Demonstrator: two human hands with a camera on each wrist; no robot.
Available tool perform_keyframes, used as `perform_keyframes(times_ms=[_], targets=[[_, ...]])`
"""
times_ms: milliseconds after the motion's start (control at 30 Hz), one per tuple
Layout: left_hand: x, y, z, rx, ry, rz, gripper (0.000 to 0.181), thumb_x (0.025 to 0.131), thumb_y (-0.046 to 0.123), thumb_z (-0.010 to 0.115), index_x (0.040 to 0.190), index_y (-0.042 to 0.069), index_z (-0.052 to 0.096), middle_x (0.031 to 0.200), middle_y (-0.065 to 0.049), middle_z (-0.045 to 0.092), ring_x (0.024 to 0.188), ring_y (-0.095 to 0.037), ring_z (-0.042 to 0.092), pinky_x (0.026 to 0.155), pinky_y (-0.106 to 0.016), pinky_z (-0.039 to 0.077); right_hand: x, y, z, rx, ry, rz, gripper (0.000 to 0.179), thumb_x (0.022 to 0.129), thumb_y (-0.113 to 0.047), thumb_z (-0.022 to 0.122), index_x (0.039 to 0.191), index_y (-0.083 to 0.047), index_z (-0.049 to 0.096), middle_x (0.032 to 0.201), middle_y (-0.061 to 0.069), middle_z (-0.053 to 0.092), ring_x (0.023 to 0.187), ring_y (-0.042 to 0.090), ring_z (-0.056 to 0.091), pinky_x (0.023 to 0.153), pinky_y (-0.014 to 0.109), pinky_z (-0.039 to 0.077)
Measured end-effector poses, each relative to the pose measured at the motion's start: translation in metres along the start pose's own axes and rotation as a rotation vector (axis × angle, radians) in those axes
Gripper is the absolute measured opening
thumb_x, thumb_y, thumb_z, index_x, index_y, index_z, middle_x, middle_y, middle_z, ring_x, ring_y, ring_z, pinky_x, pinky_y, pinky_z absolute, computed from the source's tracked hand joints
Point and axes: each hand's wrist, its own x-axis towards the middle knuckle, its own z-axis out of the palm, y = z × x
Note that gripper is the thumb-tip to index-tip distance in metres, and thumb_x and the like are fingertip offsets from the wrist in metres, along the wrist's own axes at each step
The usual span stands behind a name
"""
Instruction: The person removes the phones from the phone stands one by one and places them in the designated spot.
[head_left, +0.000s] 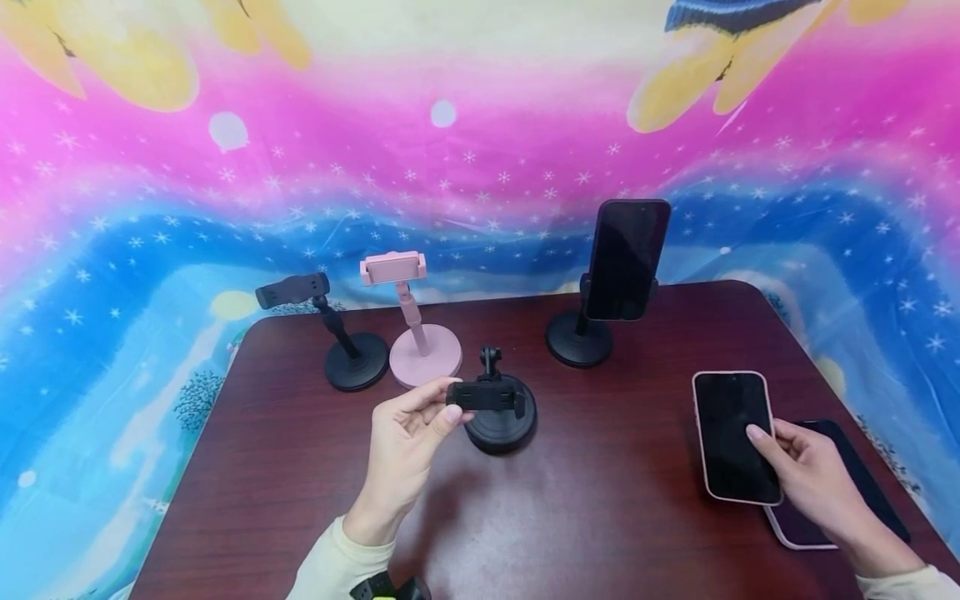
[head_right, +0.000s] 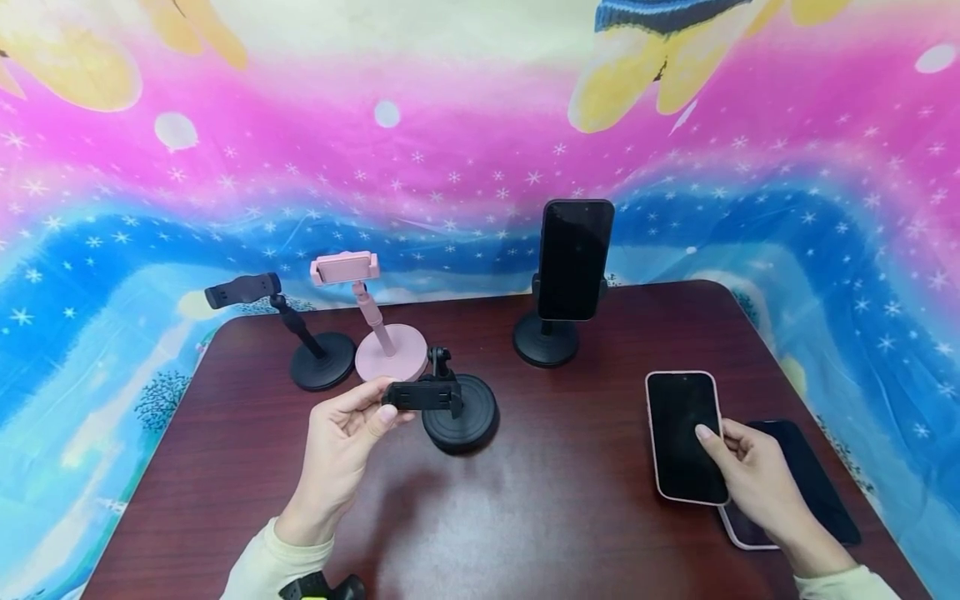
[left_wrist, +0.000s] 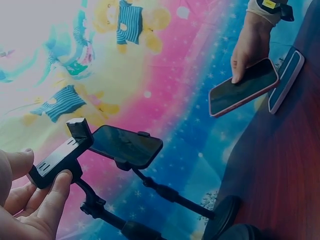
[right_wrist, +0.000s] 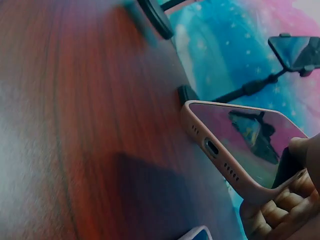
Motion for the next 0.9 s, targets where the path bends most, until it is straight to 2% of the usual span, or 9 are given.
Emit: perform_keyframes(times_ms=[100, 167, 267, 333, 400, 567, 700, 900], targets=[[0.0, 0.0, 0.0, 0.0, 0.0, -0.003, 0.035, 0.091, -0.011, 0.065, 0.122, -0.024, 0.056, 0.105, 0.003, 0.074, 0.086, -0.007, 0.074, 0.082, -0.026, 0.062, -0.001, 0.007, 0.0, -0.024, -0.003, -0.012, 0.027, 0.108, -0.02, 0.049, 0.111, -0.044, 0.061, 0.074, -0.011, 0.075, 0.063, 0.006, 0.071, 0.057, 0.017, 0.053], [0.0, 0.0, 0.0, 0.001, 0.001, -0.004, 0.035, 0.091, -0.011, 0.065, 0.122, -0.023, 0.056, 0.105, 0.003, 0.074, 0.087, -0.007, 0.074, 0.082, -0.026, 0.062, -0.001, 0.011, 0.001, -0.047, 0.001, -0.029, 0.023, 0.107, -0.018, 0.05, 0.11, -0.036, 0.066, 0.07, -0.01, 0.073, 0.059, 0.005, 0.067, 0.056, 0.016, 0.05], [0.0, 0.0, 0.0, 0.002, 0.0, -0.007, 0.035, 0.091, -0.01, 0.065, 0.122, -0.023, 0.057, 0.105, 0.003, 0.074, 0.087, -0.007, 0.074, 0.082, -0.027, 0.062, -0.002, 0.016, 0.003, -0.093, -0.002, -0.034, 0.02, 0.107, -0.018, 0.051, 0.106, -0.013, 0.071, 0.062, -0.008, 0.067, 0.051, 0.005, 0.058, 0.053, 0.017, 0.046], [0.0, 0.0, 0.001, -0.001, -0.001, -0.007, 0.035, 0.091, -0.011, 0.065, 0.122, -0.024, 0.056, 0.104, 0.003, 0.073, 0.087, -0.007, 0.074, 0.082, -0.027, 0.062, -0.002, 0.018, 0.005, -0.126, -0.022, -0.016, 0.027, 0.107, -0.02, 0.051, 0.106, 0.0, 0.069, 0.059, -0.006, 0.063, 0.05, 0.006, 0.055, 0.051, 0.02, 0.044], [0.0, 0.0, 0.001, -0.004, -0.001, -0.009, 0.036, 0.091, -0.011, 0.065, 0.123, -0.024, 0.055, 0.104, 0.003, 0.073, 0.088, -0.007, 0.074, 0.082, -0.027, 0.062, -0.003, 0.02, 0.005, -0.147, -0.053, 0.012, 0.032, 0.108, -0.022, 0.05, 0.112, 0.004, 0.068, 0.061, -0.006, 0.065, 0.052, 0.005, 0.057, 0.052, 0.02, 0.045], [0.0, 0.0, 0.001, -0.008, -0.001, -0.002, 0.037, 0.091, -0.011, 0.065, 0.122, -0.027, 0.053, 0.104, 0.002, 0.074, 0.088, -0.008, 0.074, 0.082, -0.027, 0.063, -0.004, 0.024, 0.004, -0.142, -0.111, 0.055, 0.037, 0.109, -0.023, 0.048, 0.12, 0.007, 0.065, 0.073, -0.003, 0.075, 0.063, 0.007, 0.07, 0.058, 0.02, 0.053], [0.0, 0.0, 0.001, -0.001, 0.005, 0.001, 0.038, 0.091, -0.011, 0.065, 0.122, -0.029, 0.051, 0.103, 0.002, 0.074, 0.087, -0.008, 0.074, 0.082, -0.027, 0.063, -0.004, 0.028, 0.006, -0.112, -0.13, 0.045, 0.033, 0.108, -0.021, 0.048, 0.113, 0.006, 0.067, 0.07, -0.002, 0.075, 0.06, 0.009, 0.071, 0.054, 0.023, 0.055], [-0.001, 0.0, 0.002, 0.003, 0.006, -0.004, 0.035, 0.092, -0.011, 0.064, 0.122, -0.027, 0.054, 0.103, 0.002, 0.073, 0.087, -0.008, 0.074, 0.082, -0.027, 0.063, -0.006, 0.032, 0.008, -0.133, -0.13, 0.026, 0.029, 0.108, -0.02, 0.05, 0.098, -0.001, 0.068, 0.062, -0.004, 0.068, 0.053, 0.007, 0.064, 0.049, 0.023, 0.049]])
